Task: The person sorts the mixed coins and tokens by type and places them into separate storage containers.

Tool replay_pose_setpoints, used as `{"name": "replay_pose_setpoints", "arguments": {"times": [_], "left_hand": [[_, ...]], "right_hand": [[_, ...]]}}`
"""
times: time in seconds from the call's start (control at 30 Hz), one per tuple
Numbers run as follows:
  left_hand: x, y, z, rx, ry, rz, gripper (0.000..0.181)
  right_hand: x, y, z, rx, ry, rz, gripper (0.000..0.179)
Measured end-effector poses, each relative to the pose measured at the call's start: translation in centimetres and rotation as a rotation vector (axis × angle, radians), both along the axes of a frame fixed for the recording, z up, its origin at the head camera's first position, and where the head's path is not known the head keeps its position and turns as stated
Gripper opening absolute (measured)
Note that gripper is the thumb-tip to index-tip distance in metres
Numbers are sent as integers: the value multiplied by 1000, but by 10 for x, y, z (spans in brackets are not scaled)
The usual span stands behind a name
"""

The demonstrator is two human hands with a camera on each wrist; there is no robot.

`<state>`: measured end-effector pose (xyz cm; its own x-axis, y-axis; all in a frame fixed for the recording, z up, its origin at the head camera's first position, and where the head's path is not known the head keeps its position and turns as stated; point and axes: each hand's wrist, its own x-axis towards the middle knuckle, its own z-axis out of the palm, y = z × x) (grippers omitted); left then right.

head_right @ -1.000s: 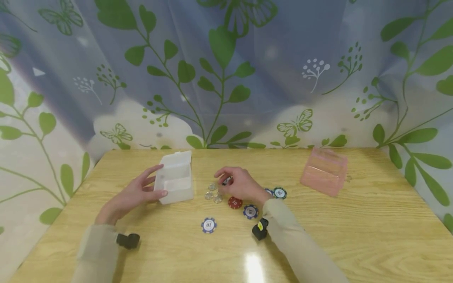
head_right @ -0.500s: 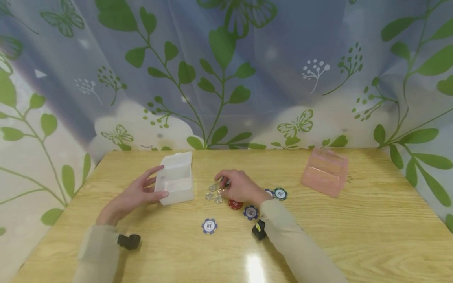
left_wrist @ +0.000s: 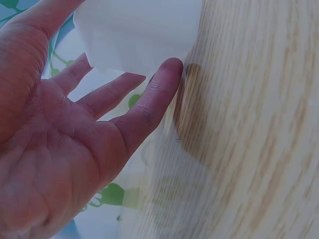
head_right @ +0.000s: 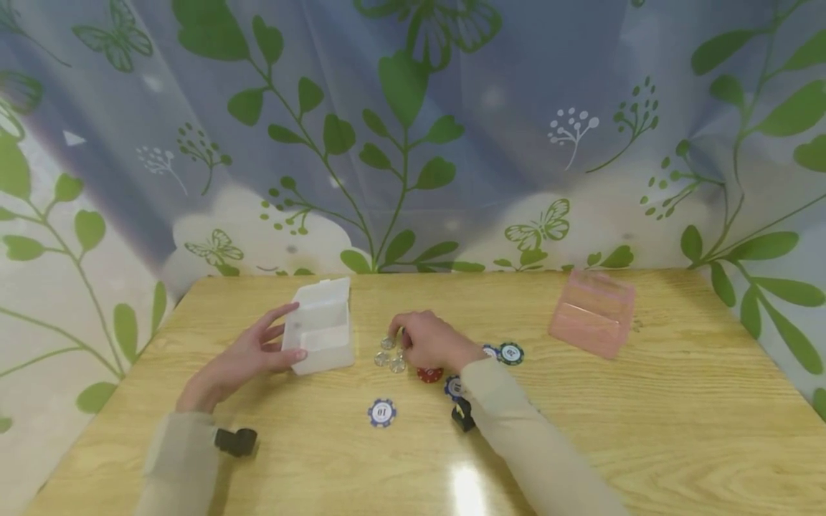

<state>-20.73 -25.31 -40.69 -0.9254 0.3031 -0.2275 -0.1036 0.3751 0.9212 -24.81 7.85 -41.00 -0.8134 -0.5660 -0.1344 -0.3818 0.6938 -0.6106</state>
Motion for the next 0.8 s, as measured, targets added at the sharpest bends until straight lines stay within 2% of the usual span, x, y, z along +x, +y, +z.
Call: {"name": "replay_pose_setpoints", "arguments": {"times": [0.23,0.57,0.8], "left_hand": [[1,1,1,-6,3,2,93],[1,1,-1,5,-2,-1,93],[1,0,-1,15,1,-4,92]], "right_hand": [[3,-3,3,56,74,22,33],[1,2,-2,-5,0,-12,26],[-2,7,-2,-21,43,18,19]]}}
